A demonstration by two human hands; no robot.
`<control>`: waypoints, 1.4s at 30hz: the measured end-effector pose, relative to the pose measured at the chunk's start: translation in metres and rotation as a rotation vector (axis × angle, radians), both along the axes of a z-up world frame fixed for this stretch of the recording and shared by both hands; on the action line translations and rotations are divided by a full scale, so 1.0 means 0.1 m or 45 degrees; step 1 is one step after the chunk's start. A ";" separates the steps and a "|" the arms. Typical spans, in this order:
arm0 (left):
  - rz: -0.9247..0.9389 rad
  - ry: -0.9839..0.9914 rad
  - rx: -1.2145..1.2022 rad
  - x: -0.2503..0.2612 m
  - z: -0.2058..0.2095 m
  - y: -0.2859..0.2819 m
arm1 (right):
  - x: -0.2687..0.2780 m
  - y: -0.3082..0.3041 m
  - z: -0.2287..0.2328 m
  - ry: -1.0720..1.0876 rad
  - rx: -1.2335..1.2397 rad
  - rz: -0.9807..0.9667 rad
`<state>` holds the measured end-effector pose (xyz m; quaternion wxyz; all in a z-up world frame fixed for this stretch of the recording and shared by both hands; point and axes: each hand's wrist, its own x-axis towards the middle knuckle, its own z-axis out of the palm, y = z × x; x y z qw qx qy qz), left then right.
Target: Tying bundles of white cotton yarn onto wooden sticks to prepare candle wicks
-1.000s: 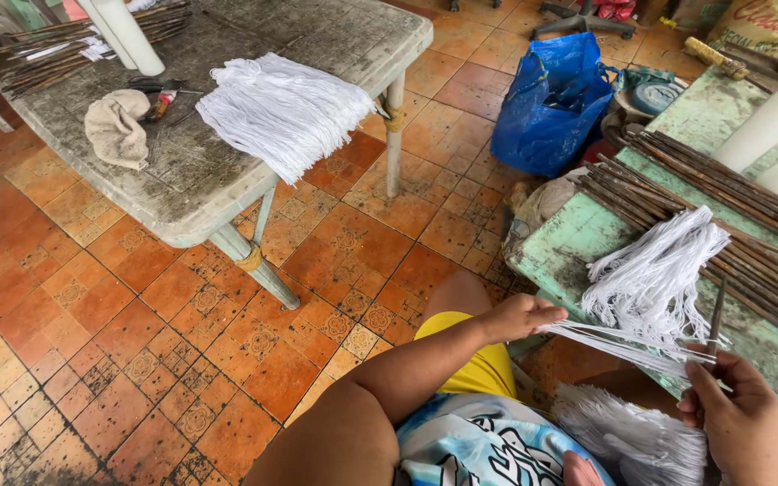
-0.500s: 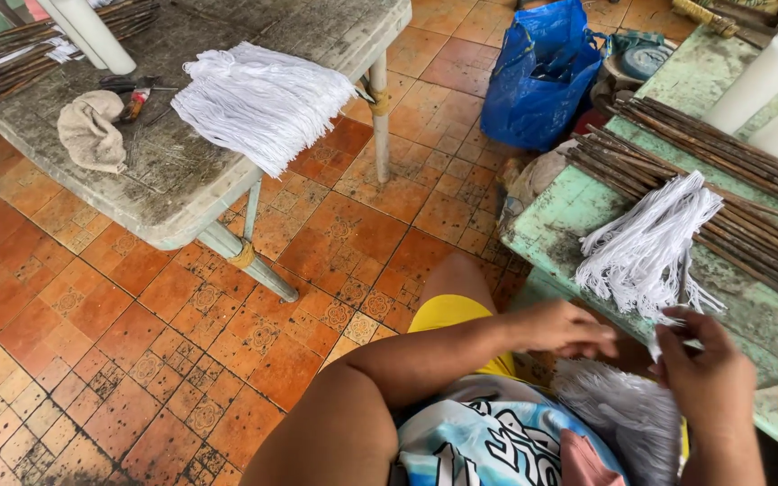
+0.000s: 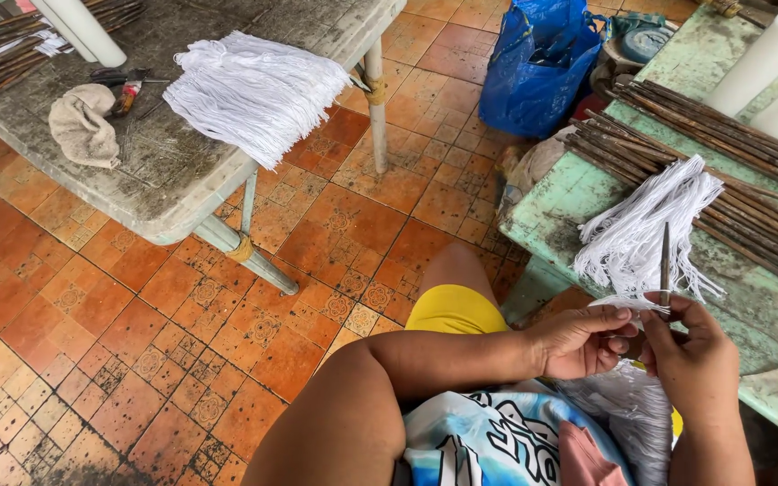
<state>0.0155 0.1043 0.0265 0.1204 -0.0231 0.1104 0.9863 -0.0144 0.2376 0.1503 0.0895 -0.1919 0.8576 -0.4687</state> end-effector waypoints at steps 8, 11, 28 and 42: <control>0.012 0.011 0.036 0.12 0.38 -0.11 | 0.00 0.01 -0.01 -0.056 -0.157 0.033; 0.089 0.114 0.113 0.20 0.54 -0.29 | -0.05 0.07 -0.02 -0.056 -0.201 0.002; 0.393 -0.298 -0.239 0.66 -0.32 -1.60 | -0.21 0.24 -0.04 -0.380 -0.679 -0.035; -0.080 0.873 -0.999 -0.22 0.54 -0.61 | 0.07 -0.04 0.22 -0.192 -0.551 0.287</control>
